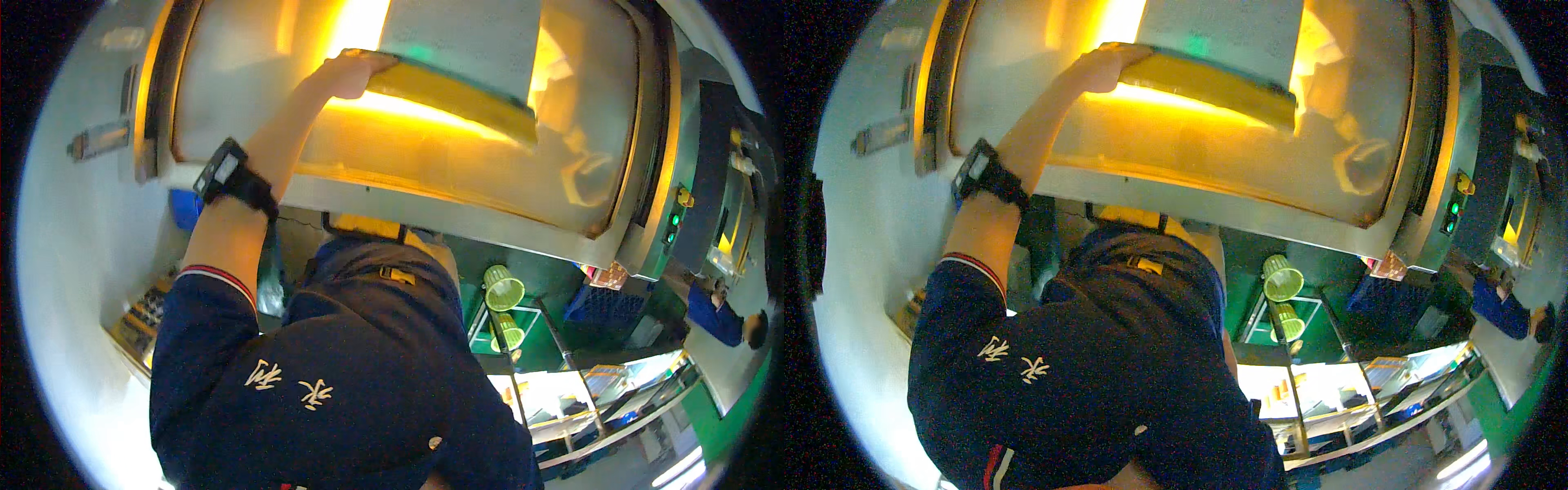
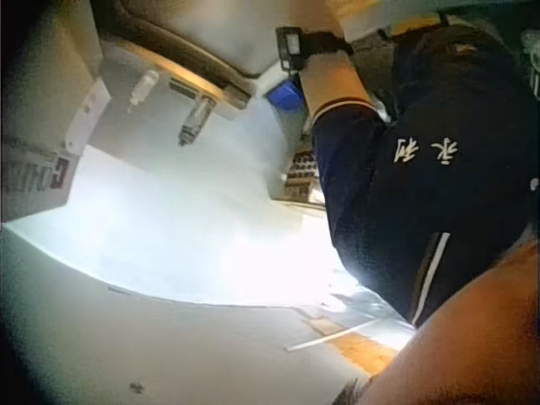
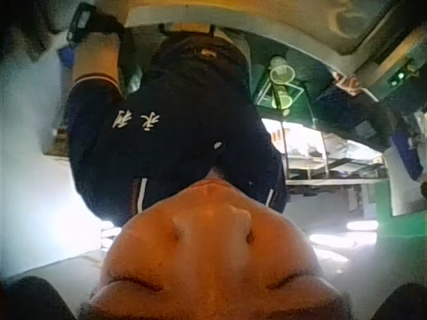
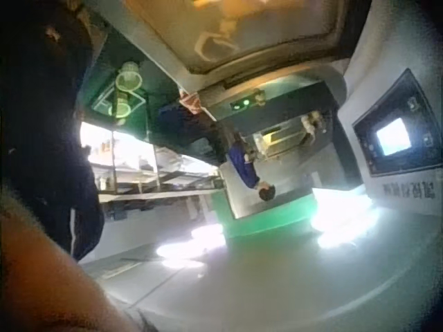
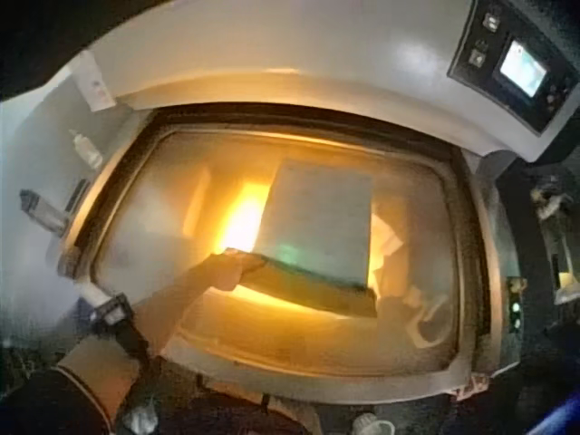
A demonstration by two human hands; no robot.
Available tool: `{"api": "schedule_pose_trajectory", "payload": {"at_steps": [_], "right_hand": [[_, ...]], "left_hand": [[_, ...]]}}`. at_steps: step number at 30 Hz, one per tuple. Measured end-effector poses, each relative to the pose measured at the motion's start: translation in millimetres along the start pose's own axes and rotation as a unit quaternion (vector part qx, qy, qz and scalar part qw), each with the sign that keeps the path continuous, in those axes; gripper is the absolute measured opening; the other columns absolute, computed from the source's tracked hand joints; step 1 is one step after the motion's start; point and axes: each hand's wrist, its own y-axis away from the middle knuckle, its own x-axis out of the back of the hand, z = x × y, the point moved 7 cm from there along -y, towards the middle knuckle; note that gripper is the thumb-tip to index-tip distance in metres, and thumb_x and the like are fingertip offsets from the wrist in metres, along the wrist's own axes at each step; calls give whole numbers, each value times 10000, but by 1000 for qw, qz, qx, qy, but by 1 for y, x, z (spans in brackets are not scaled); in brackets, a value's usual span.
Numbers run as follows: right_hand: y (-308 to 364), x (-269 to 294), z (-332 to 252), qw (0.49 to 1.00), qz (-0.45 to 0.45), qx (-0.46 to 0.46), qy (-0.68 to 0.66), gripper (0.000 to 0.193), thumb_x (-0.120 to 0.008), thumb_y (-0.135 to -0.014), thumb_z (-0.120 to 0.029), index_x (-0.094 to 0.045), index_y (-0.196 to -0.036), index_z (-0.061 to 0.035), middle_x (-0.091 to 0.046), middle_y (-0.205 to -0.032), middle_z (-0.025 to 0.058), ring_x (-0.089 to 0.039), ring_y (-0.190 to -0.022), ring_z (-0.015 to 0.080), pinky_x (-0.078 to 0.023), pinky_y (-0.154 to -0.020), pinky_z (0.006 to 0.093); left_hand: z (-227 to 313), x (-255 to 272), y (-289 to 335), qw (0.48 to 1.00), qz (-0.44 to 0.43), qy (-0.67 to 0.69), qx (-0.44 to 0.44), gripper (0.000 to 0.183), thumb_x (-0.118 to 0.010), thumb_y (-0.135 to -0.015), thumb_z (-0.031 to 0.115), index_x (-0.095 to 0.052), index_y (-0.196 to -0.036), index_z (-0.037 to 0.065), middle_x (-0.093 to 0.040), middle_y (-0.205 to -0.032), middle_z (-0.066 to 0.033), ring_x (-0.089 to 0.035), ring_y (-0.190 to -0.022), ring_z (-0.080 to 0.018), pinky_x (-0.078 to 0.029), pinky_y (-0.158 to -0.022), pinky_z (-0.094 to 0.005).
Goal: Placing industrial plates into an LED exposure machine, flattening them with a squeegee, and removing them after processing.
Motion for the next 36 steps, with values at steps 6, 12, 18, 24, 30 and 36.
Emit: {"api": "schedule_pose_trajectory", "payload": {"at_steps": [6,12,18,24,30,36], "right_hand": [[49,71,-136,975,139,-5,-173,646,-579,-940,-316,-363,-1463,-5,-388,-1496,218,-363,-1398,312,-294,-1133,411],[94,136,-363,927,125,230,-269,527,-558,-966,-175,-406,-1451,-39,-468,-1458,165,-457,-1342,272,-346,-1112,387],[55,139,-397,951,37,258,-164,449,-563,-971,-217,-516,-1357,7,-553,-1376,163,-498,-1304,248,-370,-1085,353],[-17,153,-267,955,35,273,108,426,-578,-948,-193,-547,-1302,42,-613,-1273,157,-555,-1212,240,-415,-1037,353],[-40,175,-260,970,37,215,108,426,-576,-941,-180,-545,-1304,41,-618,-1258,154,-563,-1191,243,-426,-1024,359],[-30,205,-376,955,52,280,-76,427,-574,-934,-166,-543,-1307,40,-622,-1243,151,-572,-1170,245,-437,-1012,366]], "left_hand": [[-31,85,-189,989,105,-8,100,587,-681,-777,175,-524,-1342,198,-652,-1223,-90,-636,-1078,-352,-488,-867,-614],[-40,102,-209,980,87,-2,179,564,-700,-779,212,-541,-1319,175,-667,-1175,-93,-641,-1071,-328,-485,-850,-618],[-45,58,-98,995,-81,47,23,523,-629,-825,191,-514,-1333,246,-674,-1139,-67,-656,-1025,-319,-515,-863,-503],[2,-17,120,975,-204,59,62,651,-553,-877,180,-353,-1484,304,-413,-1508,-24,-419,-1350,-347,-414,-1008,-573],[40,-35,212,994,18,-3,108,639,-570,-894,195,-360,-1485,319,-324,-1564,78,-384,-1378,-355,-404,-931,-683],[29,-32,221,990,14,79,112,611,-563,-898,149,-403,-1460,329,-295,-1577,86,-359,-1404,-328,-418,-900,-708]]}}
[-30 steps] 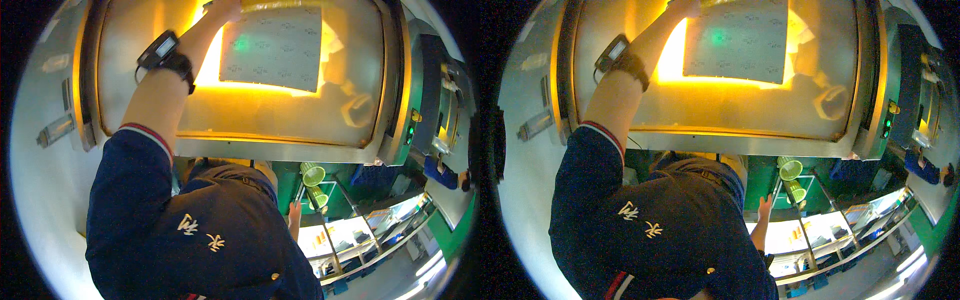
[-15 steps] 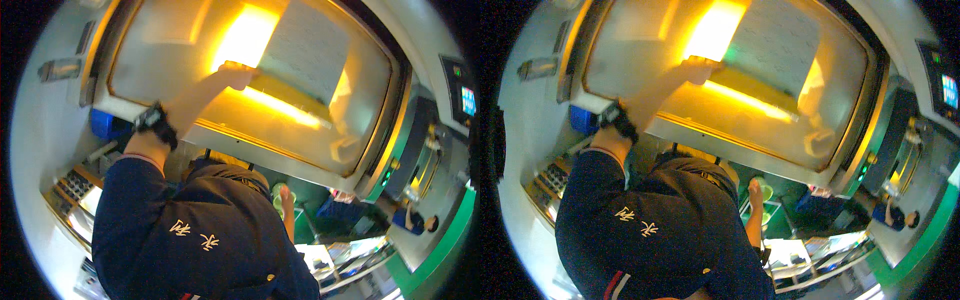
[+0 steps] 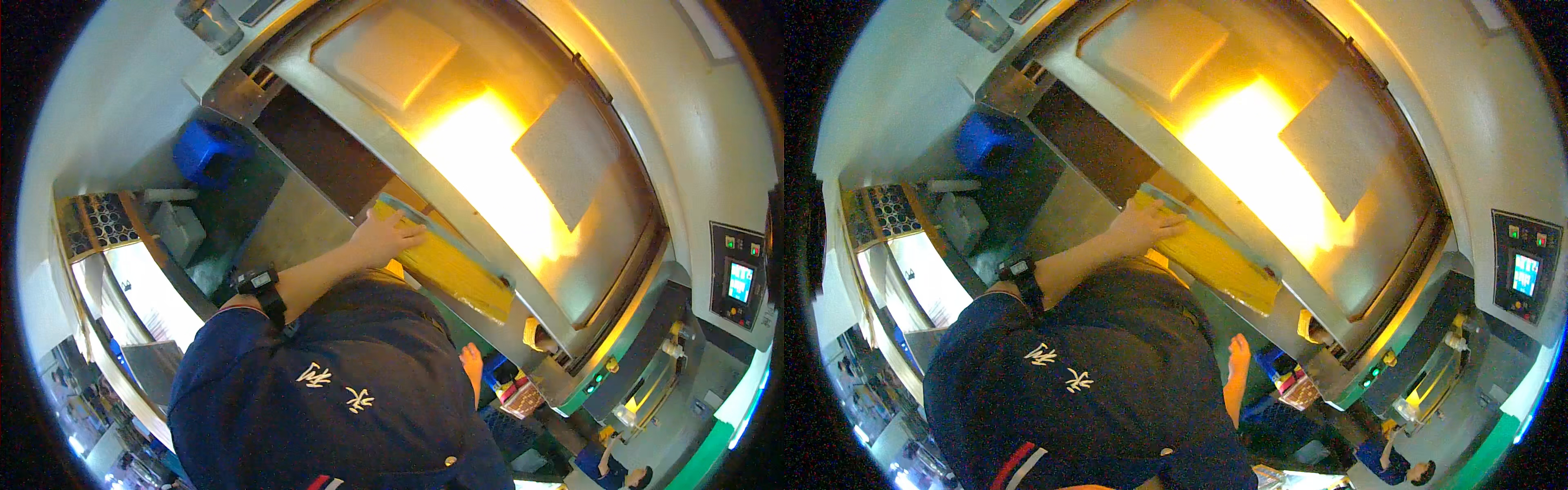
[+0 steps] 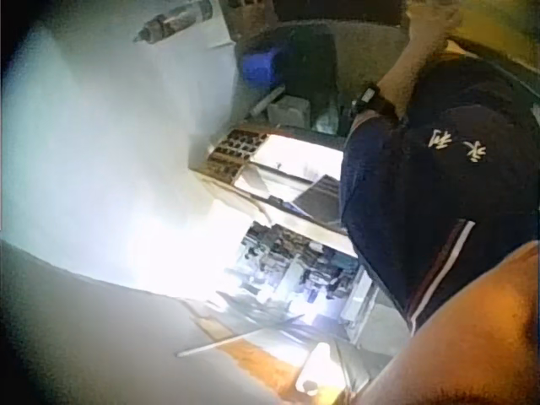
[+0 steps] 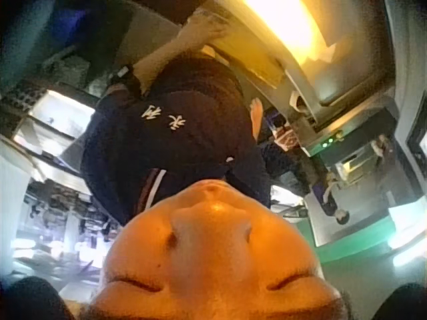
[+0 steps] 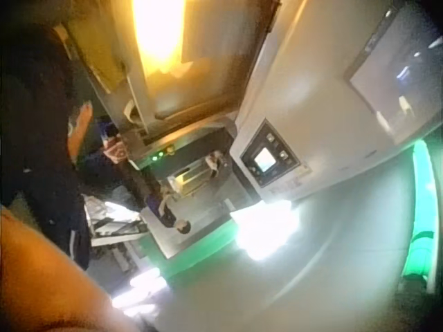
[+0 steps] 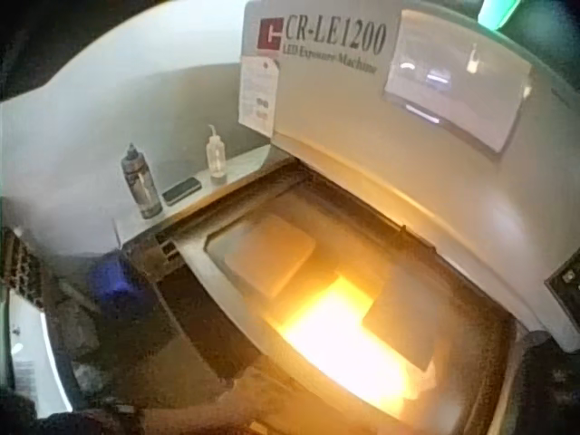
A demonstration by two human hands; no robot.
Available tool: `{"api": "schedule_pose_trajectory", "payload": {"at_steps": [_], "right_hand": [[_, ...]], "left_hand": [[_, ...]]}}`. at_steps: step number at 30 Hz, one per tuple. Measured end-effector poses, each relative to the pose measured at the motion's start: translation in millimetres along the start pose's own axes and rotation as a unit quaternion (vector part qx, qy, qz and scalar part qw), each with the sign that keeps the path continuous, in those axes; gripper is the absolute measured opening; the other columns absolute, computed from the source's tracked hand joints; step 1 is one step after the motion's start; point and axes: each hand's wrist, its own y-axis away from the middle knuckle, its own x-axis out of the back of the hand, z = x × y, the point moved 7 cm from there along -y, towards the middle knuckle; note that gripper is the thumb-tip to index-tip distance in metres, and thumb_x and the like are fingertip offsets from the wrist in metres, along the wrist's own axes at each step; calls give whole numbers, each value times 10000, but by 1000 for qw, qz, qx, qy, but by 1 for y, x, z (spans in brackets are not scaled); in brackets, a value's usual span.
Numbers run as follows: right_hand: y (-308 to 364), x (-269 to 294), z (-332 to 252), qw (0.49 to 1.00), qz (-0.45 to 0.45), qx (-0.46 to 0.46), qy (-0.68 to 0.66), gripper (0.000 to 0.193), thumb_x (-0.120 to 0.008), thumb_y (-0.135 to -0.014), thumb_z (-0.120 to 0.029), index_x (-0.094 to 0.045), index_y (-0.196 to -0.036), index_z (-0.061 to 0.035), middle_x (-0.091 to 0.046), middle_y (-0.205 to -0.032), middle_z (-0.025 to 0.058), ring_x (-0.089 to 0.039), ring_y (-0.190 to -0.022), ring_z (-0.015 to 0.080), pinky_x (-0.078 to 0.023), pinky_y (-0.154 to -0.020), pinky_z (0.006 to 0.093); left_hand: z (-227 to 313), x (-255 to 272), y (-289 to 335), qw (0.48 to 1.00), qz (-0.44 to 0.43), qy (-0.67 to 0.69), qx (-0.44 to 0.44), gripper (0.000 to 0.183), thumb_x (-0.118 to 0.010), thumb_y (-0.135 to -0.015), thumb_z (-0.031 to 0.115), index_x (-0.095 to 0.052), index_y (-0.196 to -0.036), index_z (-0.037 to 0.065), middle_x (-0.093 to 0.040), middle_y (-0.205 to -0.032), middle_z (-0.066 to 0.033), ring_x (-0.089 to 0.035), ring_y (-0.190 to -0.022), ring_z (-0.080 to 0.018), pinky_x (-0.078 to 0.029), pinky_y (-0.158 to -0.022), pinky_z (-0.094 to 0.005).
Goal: Placing industrial plates into an LED exposure machine, flattening them with a squeegee, and removing them after processing.
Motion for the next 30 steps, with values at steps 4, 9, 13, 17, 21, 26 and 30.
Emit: {"api": "schedule_pose_trajectory", "payload": {"at_steps": [4,9,13,17,21,26,30], "right_hand": [[-18,-28,-86,998,-14,48,31,433,-556,-930,-124,-522,-1336,21,-616,-1236,145,-582,-1141,243,-455,-986,364],[0,-63,-103,997,2,73,3,438,-566,-934,-120,-513,-1351,4,-607,-1263,159,-572,-1173,243,-427,-1017,350],[46,-68,-39,996,29,32,-73,447,-560,-940,-103,-496,-1371,-3,-595,-1284,174,-548,-1216,246,-396,-1053,346],[111,-83,16,995,101,-20,0,358,-575,-924,-189,-580,-1229,-1,-640,-1151,185,-631,-1014,252,-513,-848,380],[160,-112,77,988,106,-106,-23,335,-574,-917,-202,-586,-1188,-7,-639,-1101,180,-621,-955,249,-499,-797,379],[199,-135,118,982,111,-140,-58,308,-573,-908,-218,-592,-1138,-14,-639,-1039,173,-608,-881,245,-481,-733,377],[190,-142,121,989,81,-88,-84,290,-572,-900,-230,-598,-1097,-19,-638,-989,168,-599,-822,242,-467,-682,375]], "left_hand": [[-11,0,-30,995,-7,-56,-85,604,-546,-901,186,-394,-1454,378,-317,-1566,98,-387,-1387,-326,-391,-916,-713],[-24,-52,-76,973,-172,-81,-133,632,-652,-848,322,-426,-1437,355,-336,-1559,69,-348,-1406,-323,-333,-956,-696],[-27,-95,-110,973,-150,-98,-146,727,-708,-796,276,-402,-1455,296,-237,-1599,52,-347,-1402,-309,-371,-901,-728],[-41,-143,-119,990,-127,-36,-48,784,-609,-863,174,-222,-1543,216,-130,-1633,20,-289,-1443,-293,-338,-945,-726],[-35,-169,-121,990,-128,-61,-9,805,-567,-867,113,-157,-1554,203,-81,-1637,2,-242,-1460,-277,-359,-926,-736],[-22,-177,-133,986,-140,-85,-12,747,-578,-883,147,-222,-1539,193,-28,-1636,-15,-212,-1465,-280,-368,-943,-722],[-84,-188,-160,987,-18,162,-9,553,-637,-877,352,-515,-1379,155,-449,-1466,-101,-453,-1311,-336,-396,-987,-623]]}}
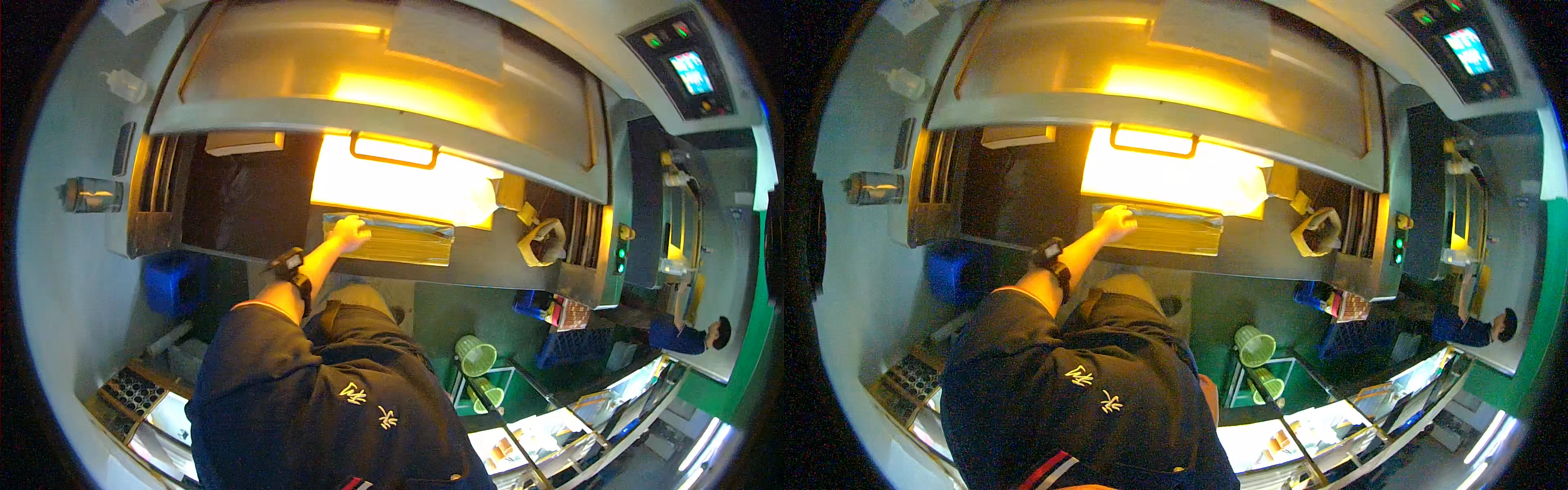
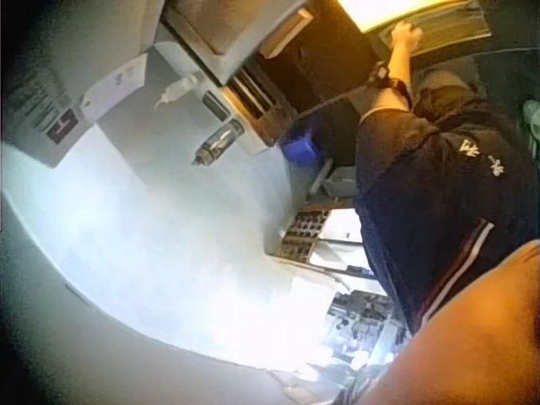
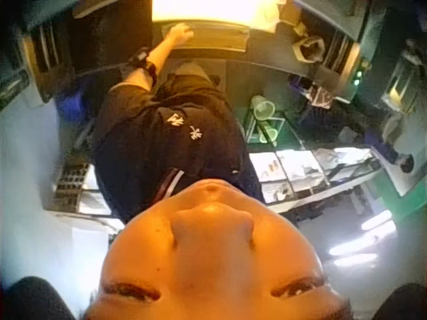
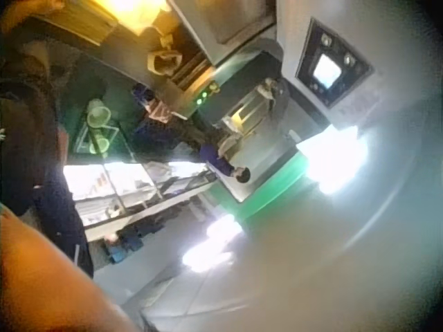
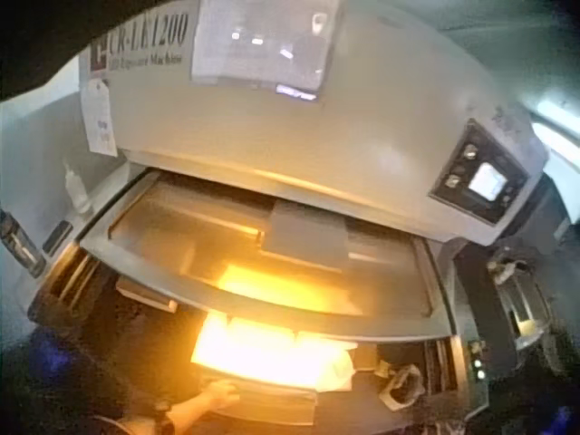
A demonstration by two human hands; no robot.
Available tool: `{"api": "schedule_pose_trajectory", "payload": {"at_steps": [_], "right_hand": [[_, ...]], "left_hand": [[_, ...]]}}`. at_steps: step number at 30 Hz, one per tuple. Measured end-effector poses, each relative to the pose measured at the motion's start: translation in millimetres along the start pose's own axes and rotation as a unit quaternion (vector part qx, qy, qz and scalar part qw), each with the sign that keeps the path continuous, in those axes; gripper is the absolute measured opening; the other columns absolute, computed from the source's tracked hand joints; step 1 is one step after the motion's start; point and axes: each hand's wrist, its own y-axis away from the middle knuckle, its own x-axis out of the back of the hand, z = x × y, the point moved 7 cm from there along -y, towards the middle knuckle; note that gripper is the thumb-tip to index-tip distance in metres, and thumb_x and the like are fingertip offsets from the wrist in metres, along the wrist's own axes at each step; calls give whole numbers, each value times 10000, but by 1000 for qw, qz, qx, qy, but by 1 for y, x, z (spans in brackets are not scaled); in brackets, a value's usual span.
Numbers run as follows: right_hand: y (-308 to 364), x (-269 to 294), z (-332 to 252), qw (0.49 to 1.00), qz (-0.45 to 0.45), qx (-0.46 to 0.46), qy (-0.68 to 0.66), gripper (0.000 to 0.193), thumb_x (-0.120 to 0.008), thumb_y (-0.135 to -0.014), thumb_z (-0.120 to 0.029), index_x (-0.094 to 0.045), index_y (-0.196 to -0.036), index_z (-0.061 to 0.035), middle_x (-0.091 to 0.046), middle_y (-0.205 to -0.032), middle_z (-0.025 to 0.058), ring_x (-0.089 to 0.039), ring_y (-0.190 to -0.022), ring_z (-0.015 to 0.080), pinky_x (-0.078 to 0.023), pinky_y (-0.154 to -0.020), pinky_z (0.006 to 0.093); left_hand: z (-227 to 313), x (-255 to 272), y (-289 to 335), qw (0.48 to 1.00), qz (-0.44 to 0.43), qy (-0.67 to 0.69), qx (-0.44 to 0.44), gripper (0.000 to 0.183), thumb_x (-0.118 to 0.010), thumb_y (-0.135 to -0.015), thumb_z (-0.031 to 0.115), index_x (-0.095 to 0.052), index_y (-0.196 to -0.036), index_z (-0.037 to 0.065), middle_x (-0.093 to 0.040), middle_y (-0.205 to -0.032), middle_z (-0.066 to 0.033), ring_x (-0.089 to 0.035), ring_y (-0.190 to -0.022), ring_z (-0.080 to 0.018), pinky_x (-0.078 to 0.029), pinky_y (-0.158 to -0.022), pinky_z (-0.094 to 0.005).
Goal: Placing industrial plates into an LED exposure machine, flattening them with a squeegee, and removing them after processing.
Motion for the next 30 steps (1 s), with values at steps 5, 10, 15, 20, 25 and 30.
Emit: {"api": "schedule_pose_trajectory", "payload": {"at_steps": [5,10,15,20,25,30], "right_hand": [[-3,22,66,997,42,27,-51,271,-570,-891,-246,-604,-1046,-26,-638,-927,162,-586,-749,239,-450,-618,373],[-27,33,134,996,33,25,-75,259,-569,-882,-262,-611,-996,-33,-637,-865,155,-574,-675,235,-432,-555,371],[-46,47,231,997,1,-16,-75,253,-568,-873,-278,-617,-945,-40,-636,-803,149,-561,-602,231,-415,-491,369],[-85,53,297,993,-50,-36,-96,255,-566,-864,-294,-624,-894,-47,-635,-741,143,-549,-528,228,-397,-427,367],[-166,89,361,924,-137,-48,-353,264,-565,-855,-309,-630,-843,-54,-635,-679,136,-536,-454,224,-379,-363,365],[-162,90,197,941,-182,-6,-284,80,-559,-799,-101,-623,-775,-58,-577,-586,79,-511,-445,165,-371,-388,283]], "left_hand": [[79,39,1,694,77,708,106,672,-278,-949,684,-593,-1056,99,-668,-1038,-100,-596,-1029,-293,-453,-864,-524],[140,71,65,340,185,922,-35,741,-191,-901,786,-488,-689,141,-446,-577,-57,-466,-617,-251,-432,-646,-426],[165,40,164,255,269,926,66,676,-161,-946,708,-360,-657,131,-346,-519,-45,-349,-480,-219,-384,-543,-410],[210,63,242,249,273,926,78,576,-183,-978,575,-362,-661,130,-336,-522,-37,-331,-503,-204,-362,-578,-385],[246,138,273,296,261,919,-1,268,-379,-892,283,-386,-662,144,-360,-570,-21,-389,-560,-203,-380,-609,-370],[328,235,294,314,188,907,-208,246,-327,-919,277,-414,-738,133,-396,-663,-20,-413,-640,-191,-407,-720,-385]]}}
